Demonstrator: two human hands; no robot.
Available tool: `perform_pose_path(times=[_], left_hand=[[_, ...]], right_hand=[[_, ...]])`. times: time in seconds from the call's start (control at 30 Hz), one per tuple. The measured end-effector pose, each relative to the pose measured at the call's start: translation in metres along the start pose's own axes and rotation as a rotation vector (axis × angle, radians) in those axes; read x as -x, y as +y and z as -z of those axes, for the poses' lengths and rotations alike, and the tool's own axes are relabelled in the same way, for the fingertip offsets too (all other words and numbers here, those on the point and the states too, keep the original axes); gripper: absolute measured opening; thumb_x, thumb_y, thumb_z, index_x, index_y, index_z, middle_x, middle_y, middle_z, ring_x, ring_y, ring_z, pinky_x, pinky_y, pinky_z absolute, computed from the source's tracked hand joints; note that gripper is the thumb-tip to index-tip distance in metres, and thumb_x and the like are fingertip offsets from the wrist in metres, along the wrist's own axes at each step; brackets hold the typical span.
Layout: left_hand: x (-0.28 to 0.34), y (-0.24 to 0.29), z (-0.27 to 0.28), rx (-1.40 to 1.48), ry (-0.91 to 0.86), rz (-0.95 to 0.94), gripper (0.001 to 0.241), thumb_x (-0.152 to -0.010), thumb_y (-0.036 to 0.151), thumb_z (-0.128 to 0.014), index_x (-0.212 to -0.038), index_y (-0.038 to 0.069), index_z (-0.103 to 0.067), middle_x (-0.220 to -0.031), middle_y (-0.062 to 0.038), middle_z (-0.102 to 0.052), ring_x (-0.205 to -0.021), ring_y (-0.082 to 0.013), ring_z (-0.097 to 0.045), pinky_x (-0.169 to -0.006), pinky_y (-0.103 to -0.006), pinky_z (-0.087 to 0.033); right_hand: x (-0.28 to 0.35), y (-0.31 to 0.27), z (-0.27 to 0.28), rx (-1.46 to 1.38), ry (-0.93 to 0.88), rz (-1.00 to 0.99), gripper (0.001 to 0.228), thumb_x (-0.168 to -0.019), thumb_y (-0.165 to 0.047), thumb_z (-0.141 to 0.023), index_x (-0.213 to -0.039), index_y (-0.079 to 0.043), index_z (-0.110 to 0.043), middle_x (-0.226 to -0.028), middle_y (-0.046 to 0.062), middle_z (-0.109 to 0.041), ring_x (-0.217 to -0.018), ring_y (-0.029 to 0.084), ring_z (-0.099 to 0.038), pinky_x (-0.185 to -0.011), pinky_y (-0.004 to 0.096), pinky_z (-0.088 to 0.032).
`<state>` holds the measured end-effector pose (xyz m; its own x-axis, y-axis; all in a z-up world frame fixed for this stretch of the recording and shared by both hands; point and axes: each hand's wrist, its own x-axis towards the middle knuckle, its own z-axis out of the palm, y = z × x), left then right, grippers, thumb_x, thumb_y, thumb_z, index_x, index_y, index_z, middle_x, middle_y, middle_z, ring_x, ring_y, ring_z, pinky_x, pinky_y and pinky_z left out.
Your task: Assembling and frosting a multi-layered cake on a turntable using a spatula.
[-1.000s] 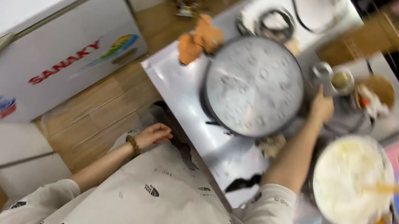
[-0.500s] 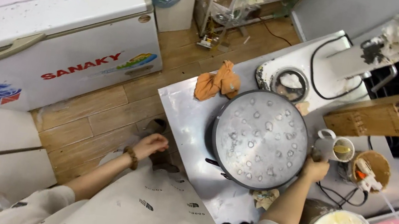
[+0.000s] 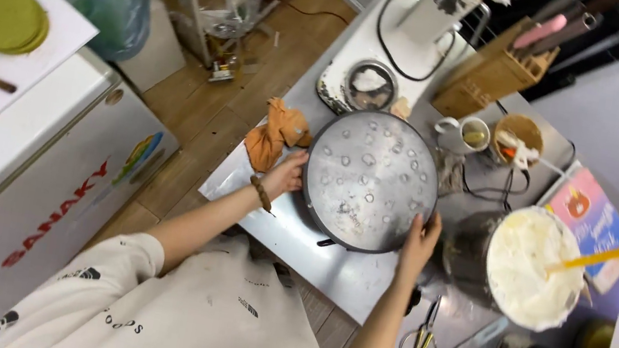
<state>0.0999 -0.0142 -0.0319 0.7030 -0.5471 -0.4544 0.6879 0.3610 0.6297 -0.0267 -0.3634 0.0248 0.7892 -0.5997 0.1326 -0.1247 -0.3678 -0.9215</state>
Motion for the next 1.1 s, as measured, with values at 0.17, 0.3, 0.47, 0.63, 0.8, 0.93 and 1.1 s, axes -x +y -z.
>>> perform_pose_path(times=[0.17,0.3,0.47,0.63,0.8,0.93,1.1], left_hand=[[0.027,0.017,-0.003,-0.086,-0.103,0.063,0.073,-0.093,0.049,-0.065,-0.153,0.022,-0.033,-0.111,-0.004,-0.059,-0.07,-0.0064,-0.057,-0.063,-0.0236,-0.048],[0.045,0.0,0.022,-0.082,-0.171,0.007,0.081,-0.096,0.041,-0.073,-0.157,0.013,-0.029,-0.106,-0.002,-0.052,-0.065,-0.0054,-0.044,-0.058,-0.022,-0.038],[0.079,0.004,0.023,-0.15,-0.017,0.029,0.1,-0.092,0.047,-0.07,-0.163,0.008,-0.011,-0.13,-0.011,-0.054,-0.093,-0.014,-0.056,-0.081,-0.0272,-0.046],[0.095,0.003,0.033,-0.219,0.108,-0.077,0.101,-0.09,0.053,-0.065,-0.165,0.008,-0.014,-0.159,-0.016,-0.042,-0.139,-0.0254,-0.048,-0.114,-0.0351,-0.037],[0.131,-0.012,0.091,-0.095,0.313,-0.457,0.09,-0.095,0.042,-0.067,-0.162,0.005,-0.018,-0.166,-0.019,-0.027,-0.154,-0.0273,-0.026,-0.122,-0.0394,-0.026],[0.167,-0.014,0.16,-0.084,0.497,-0.444,0.085,-0.095,0.042,-0.066,-0.161,0.005,-0.025,-0.164,-0.019,-0.033,-0.152,-0.0273,-0.032,-0.121,-0.0392,-0.03],[0.209,0.036,0.233,-0.243,0.696,-0.437,0.076,-0.094,0.043,-0.066,-0.154,0.007,-0.038,-0.159,-0.018,-0.041,-0.147,-0.0281,-0.04,-0.117,-0.0398,-0.038]], right_hand=[[0.107,-0.038,-0.003,0.106,0.17,-0.08,0.065,-0.097,-0.031,-0.069,-0.151,-0.004,-0.046,-0.154,0.012,-0.048,-0.139,0.027,-0.046,-0.111,0.042,-0.037],[0.139,-0.053,-0.004,0.18,0.213,-0.094,0.063,-0.096,-0.031,-0.071,-0.149,-0.006,-0.049,-0.155,0.011,-0.05,-0.142,0.027,-0.046,-0.115,0.046,-0.035],[0.119,-0.111,-0.028,0.324,0.099,0.172,0.05,-0.099,-0.024,-0.07,-0.142,-0.003,-0.056,-0.159,0.017,-0.045,-0.149,0.034,-0.04,-0.119,0.047,-0.032],[0.081,-0.183,-0.092,0.244,-0.095,0.403,0.039,-0.1,-0.016,-0.069,-0.136,-0.003,-0.06,-0.162,0.019,-0.039,-0.149,0.036,-0.039,-0.119,0.046,-0.035],[0.08,-0.231,-0.179,0.133,-0.381,0.652,0.032,-0.098,-0.009,-0.07,-0.129,-0.005,-0.064,-0.161,0.021,-0.04,-0.152,0.038,-0.038,-0.124,0.047,-0.032],[0.097,-0.25,-0.241,0.05,-0.455,0.693,0.03,-0.097,-0.009,-0.071,-0.126,-0.005,-0.064,-0.161,0.022,-0.04,-0.152,0.039,-0.038,-0.125,0.047,-0.031],[0.117,-0.252,-0.311,-0.015,-0.459,0.62,0.031,-0.098,-0.012,-0.069,-0.128,-0.004,-0.065,-0.16,0.021,-0.038,-0.151,0.038,-0.038,-0.124,0.047,-0.031]])
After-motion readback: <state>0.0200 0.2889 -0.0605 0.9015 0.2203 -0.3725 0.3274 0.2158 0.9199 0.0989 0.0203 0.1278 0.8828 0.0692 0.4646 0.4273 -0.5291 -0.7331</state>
